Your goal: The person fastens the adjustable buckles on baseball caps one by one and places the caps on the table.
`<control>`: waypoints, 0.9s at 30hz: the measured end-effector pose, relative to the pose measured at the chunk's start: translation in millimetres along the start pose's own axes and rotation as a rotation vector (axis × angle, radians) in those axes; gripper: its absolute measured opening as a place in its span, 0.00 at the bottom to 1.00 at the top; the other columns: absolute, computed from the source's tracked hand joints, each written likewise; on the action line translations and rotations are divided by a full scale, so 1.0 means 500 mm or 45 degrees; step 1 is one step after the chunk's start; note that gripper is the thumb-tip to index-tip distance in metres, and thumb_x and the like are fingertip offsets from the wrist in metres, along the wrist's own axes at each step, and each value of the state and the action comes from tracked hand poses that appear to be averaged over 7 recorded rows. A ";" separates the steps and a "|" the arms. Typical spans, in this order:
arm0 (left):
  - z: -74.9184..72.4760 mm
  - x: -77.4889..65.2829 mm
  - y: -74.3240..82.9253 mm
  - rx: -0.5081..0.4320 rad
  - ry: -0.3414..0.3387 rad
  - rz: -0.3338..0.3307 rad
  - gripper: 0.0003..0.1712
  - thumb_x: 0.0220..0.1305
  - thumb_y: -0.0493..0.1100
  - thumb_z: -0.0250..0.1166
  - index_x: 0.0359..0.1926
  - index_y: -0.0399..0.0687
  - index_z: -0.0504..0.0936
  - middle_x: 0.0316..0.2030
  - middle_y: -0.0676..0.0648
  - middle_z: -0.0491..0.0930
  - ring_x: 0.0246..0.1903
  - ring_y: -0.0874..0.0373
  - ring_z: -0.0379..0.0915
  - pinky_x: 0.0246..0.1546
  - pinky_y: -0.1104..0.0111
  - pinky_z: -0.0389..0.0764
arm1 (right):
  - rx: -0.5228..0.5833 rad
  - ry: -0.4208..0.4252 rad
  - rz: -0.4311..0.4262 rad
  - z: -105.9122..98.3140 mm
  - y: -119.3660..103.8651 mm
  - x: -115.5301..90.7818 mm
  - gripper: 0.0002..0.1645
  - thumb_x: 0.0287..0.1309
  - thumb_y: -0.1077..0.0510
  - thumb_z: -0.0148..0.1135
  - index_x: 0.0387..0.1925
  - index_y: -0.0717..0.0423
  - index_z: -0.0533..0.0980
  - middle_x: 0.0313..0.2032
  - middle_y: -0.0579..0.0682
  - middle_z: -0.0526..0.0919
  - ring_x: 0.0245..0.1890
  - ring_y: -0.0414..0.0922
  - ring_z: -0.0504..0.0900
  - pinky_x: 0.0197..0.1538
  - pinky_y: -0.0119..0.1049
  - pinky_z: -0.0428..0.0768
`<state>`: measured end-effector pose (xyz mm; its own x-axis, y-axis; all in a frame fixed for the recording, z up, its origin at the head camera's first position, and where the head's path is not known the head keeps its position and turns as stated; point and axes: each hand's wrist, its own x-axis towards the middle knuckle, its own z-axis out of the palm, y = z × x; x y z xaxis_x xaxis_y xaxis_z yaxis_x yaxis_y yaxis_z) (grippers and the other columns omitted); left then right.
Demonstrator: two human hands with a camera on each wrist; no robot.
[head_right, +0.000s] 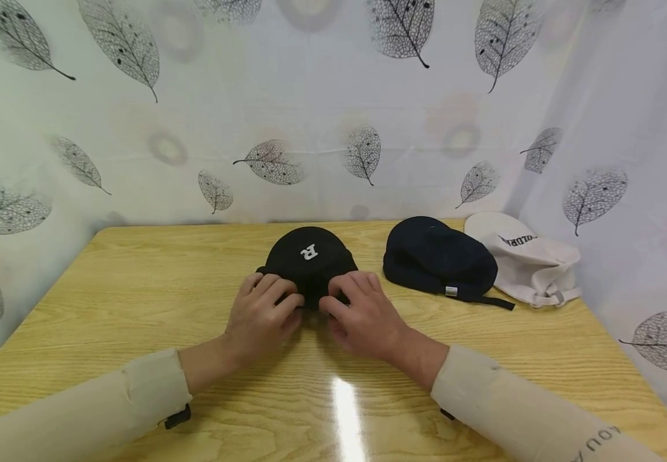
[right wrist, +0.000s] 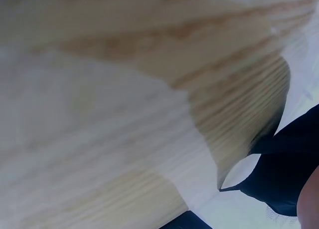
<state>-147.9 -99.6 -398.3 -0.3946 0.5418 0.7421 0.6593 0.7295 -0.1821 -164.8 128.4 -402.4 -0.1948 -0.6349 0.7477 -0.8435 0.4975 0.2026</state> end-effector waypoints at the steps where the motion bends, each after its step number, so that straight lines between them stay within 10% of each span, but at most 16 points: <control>1: 0.000 0.001 0.000 -0.002 0.005 0.005 0.01 0.58 0.40 0.66 0.33 0.49 0.83 0.35 0.50 0.80 0.38 0.52 0.74 0.43 0.59 0.70 | -0.006 0.012 -0.001 0.001 0.000 0.000 0.14 0.44 0.57 0.73 0.35 0.50 0.78 0.38 0.53 0.73 0.37 0.51 0.70 0.40 0.48 0.64; 27: 0.005 0.007 0.001 -0.092 0.136 0.074 0.05 0.59 0.40 0.61 0.31 0.47 0.83 0.36 0.50 0.84 0.37 0.53 0.76 0.43 0.60 0.73 | -0.114 0.111 0.063 0.002 0.000 0.004 0.29 0.29 0.53 0.86 0.34 0.54 0.77 0.37 0.53 0.76 0.38 0.52 0.74 0.41 0.49 0.65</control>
<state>-150.5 -96.3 -397.1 -0.2864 0.5317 0.7971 0.7247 0.6644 -0.1828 -165.9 126.5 -401.8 -0.1876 -0.5564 0.8095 -0.7851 0.5802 0.2168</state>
